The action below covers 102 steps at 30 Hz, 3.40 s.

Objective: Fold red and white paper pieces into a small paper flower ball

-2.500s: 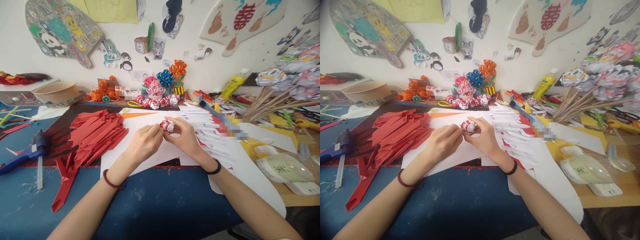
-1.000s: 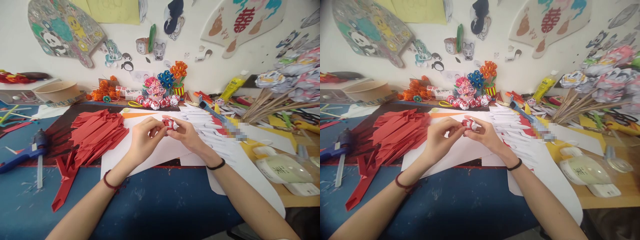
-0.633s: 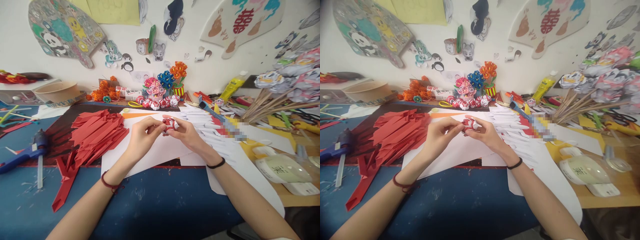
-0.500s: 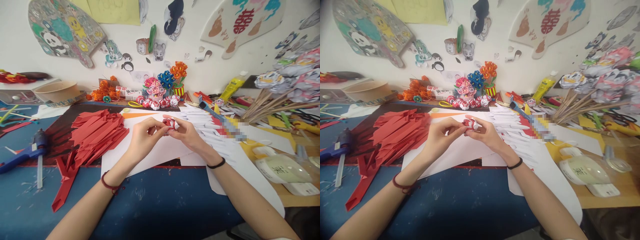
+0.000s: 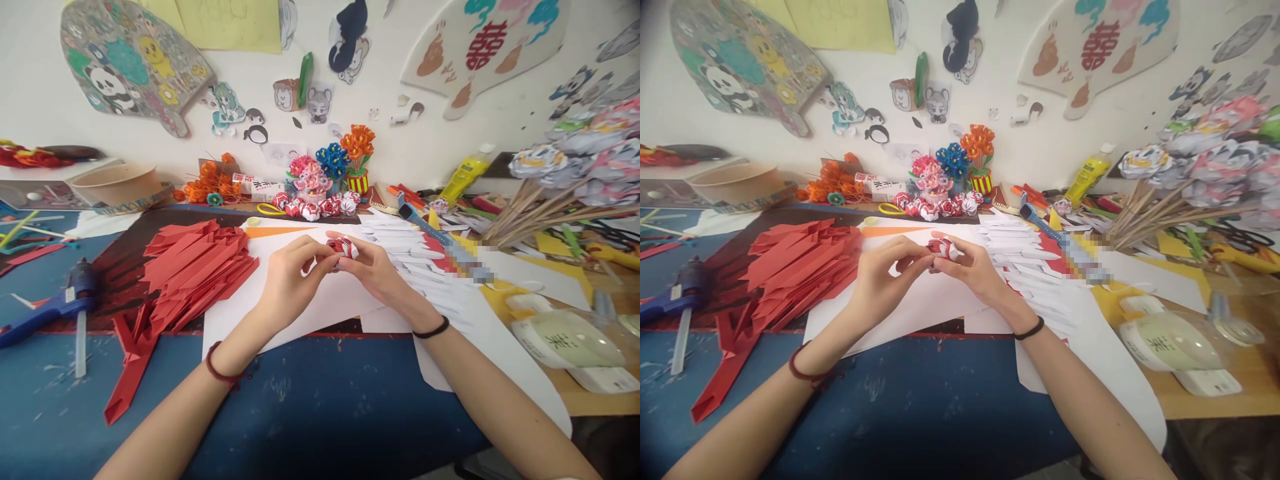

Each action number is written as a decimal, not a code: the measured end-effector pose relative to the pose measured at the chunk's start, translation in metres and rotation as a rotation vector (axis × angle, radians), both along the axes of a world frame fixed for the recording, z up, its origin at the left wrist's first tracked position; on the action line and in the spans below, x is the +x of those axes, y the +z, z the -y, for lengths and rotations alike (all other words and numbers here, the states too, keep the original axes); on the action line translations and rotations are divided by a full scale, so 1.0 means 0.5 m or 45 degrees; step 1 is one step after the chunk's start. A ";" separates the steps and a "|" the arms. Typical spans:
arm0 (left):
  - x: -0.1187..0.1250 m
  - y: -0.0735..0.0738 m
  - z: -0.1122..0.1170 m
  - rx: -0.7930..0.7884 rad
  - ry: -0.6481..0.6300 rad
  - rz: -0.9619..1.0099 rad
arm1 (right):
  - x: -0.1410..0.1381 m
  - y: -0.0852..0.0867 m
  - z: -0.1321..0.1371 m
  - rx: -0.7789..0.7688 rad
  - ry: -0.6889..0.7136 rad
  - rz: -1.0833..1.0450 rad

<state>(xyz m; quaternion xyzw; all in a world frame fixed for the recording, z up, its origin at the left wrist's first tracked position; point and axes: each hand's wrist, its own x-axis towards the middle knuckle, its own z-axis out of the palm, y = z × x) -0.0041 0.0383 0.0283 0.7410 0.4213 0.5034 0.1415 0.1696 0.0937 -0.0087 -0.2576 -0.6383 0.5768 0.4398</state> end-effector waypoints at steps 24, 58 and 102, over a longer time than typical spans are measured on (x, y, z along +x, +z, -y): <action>-0.034 0.001 -0.017 0.311 0.091 -0.619 | 0.007 0.000 -0.003 -0.113 0.118 0.038; -0.034 -0.007 -0.021 0.449 0.188 -0.663 | 0.006 0.008 0.008 0.046 -0.053 0.193; -0.041 -0.015 -0.027 0.083 -0.043 -0.500 | 0.012 0.001 0.002 0.116 -0.078 0.316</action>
